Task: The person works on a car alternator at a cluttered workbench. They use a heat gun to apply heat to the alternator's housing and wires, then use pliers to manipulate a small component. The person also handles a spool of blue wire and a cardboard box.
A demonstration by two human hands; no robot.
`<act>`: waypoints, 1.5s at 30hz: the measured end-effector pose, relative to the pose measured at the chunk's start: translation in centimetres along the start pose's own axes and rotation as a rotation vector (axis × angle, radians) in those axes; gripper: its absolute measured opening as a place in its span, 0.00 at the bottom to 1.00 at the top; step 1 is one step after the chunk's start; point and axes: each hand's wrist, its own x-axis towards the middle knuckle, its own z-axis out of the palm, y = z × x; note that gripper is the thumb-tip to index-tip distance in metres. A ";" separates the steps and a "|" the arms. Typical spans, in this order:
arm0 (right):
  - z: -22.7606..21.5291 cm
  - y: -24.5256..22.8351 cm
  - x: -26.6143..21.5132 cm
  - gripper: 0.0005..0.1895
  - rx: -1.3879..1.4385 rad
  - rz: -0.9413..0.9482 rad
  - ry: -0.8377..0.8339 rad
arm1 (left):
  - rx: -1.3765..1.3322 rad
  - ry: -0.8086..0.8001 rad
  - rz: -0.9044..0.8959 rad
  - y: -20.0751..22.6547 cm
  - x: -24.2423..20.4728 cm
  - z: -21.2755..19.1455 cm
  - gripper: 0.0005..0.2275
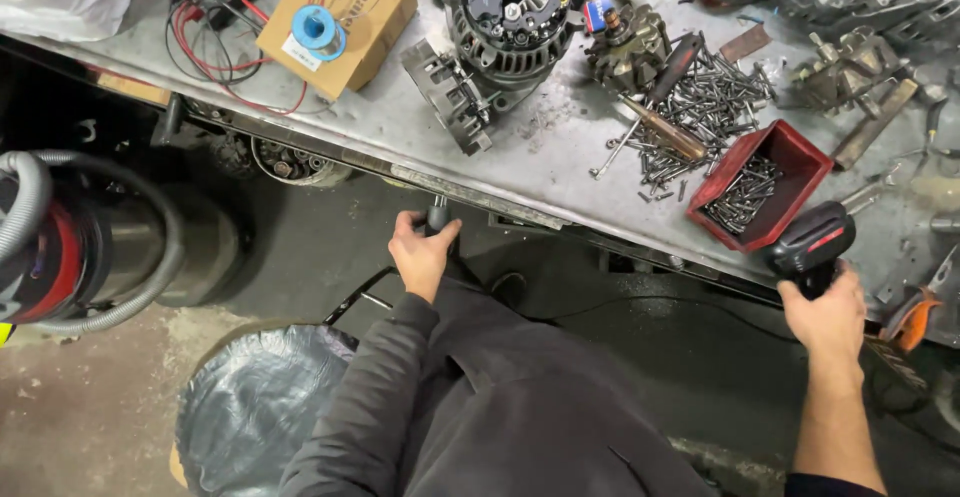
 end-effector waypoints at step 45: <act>-4.1 2.0 -8.4 0.15 1.856 0.256 -0.143 | -0.042 -0.115 -0.046 -1.3 3.5 -3.1 0.23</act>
